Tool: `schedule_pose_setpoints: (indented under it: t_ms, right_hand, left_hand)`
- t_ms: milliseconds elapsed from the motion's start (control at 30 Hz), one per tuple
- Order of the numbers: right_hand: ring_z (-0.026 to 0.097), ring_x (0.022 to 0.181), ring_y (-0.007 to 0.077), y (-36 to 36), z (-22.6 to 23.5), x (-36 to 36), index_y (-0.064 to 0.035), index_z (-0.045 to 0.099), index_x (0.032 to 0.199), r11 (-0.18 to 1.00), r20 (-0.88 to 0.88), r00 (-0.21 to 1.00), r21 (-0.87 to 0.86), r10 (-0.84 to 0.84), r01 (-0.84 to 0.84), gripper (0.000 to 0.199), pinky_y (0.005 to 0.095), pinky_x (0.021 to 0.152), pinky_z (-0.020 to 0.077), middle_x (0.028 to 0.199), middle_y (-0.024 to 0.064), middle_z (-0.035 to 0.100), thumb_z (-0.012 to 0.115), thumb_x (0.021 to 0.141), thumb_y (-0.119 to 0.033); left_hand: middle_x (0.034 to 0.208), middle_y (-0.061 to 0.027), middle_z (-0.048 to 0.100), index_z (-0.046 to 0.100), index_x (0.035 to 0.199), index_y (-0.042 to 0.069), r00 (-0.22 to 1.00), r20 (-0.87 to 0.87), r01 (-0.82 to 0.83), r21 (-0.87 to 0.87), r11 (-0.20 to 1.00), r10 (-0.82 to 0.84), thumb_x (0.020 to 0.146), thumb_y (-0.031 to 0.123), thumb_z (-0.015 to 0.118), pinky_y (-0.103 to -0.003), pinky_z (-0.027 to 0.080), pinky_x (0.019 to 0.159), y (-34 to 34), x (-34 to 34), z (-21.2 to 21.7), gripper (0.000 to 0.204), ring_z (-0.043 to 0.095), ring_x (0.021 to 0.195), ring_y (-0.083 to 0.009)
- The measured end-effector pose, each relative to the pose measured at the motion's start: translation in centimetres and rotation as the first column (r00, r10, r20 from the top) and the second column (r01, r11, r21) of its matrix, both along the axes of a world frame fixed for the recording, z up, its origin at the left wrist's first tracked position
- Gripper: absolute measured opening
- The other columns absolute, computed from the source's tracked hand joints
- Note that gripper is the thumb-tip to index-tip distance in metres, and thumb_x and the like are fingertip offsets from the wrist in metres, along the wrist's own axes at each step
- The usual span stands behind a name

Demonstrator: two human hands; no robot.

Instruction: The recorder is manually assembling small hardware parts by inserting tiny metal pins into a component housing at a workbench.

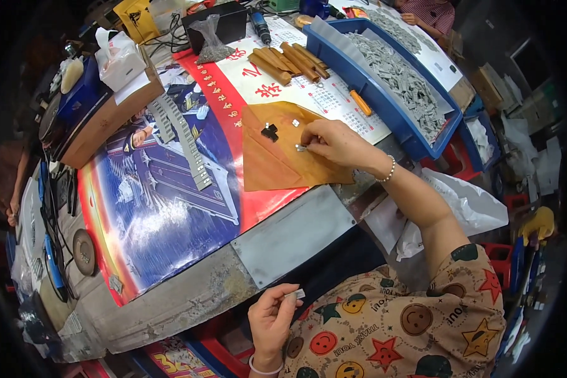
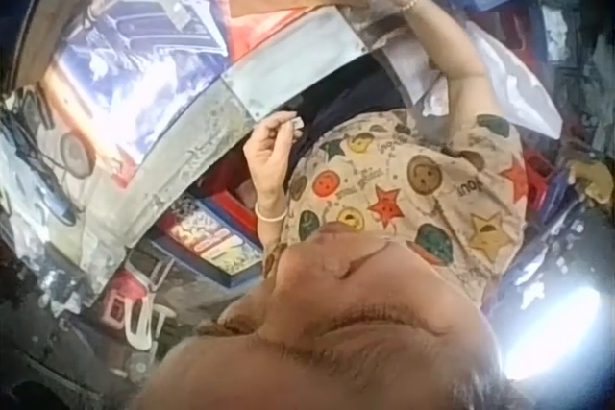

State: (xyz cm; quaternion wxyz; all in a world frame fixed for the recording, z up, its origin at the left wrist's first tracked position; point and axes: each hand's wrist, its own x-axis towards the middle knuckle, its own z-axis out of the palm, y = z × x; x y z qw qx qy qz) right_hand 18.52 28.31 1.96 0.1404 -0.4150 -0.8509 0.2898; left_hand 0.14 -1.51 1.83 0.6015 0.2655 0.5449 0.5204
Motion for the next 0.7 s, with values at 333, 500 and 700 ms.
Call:
schedule_pose_setpoints:
  t_ms: [333,500,700]
  right_hand:
    - [0.063,0.084,0.0296,1.4,0.1,-0.4,0.0006,0.060,0.086,0.997,0.074,0.995,-0.054,0.065,-0.061,0.013,0.0373,0.074,0.0490,0.086,0.0152,0.065,0.062,0.080,-0.011]
    - [0.059,0.083,0.0314,0.5,0.0,-0.8,-0.0010,0.053,0.086,0.979,0.098,0.987,0.147,0.127,-0.141,0.009,0.0382,0.071,0.0473,0.085,0.0138,0.058,0.058,0.079,-0.005]
    - [0.059,0.084,0.0314,0.1,-0.4,-0.6,-0.0017,0.051,0.087,0.953,0.098,0.980,0.234,0.173,-0.191,0.009,0.0387,0.072,0.0469,0.085,0.0137,0.056,0.055,0.079,-0.002]
  left_hand:
    - [0.085,-0.0052,0.066,0.063,0.105,-0.006,0.999,0.029,0.016,0.009,1.000,-0.017,0.090,-0.001,0.058,-0.019,0.048,0.065,0.8,0.2,-0.4,0.016,0.062,0.074,-0.0077]
    - [0.084,-0.0047,0.065,0.063,0.105,-0.005,0.999,0.027,0.029,0.007,1.000,-0.029,0.090,-0.001,0.058,-0.019,0.048,0.065,1.2,0.3,-0.3,0.016,0.062,0.074,-0.0072]
    - [0.082,-0.0042,0.065,0.065,0.103,-0.005,1.000,-0.013,0.022,0.019,1.000,-0.022,0.090,-0.001,0.059,-0.018,0.048,0.062,1.2,0.5,-0.2,0.014,0.062,0.071,-0.0065]
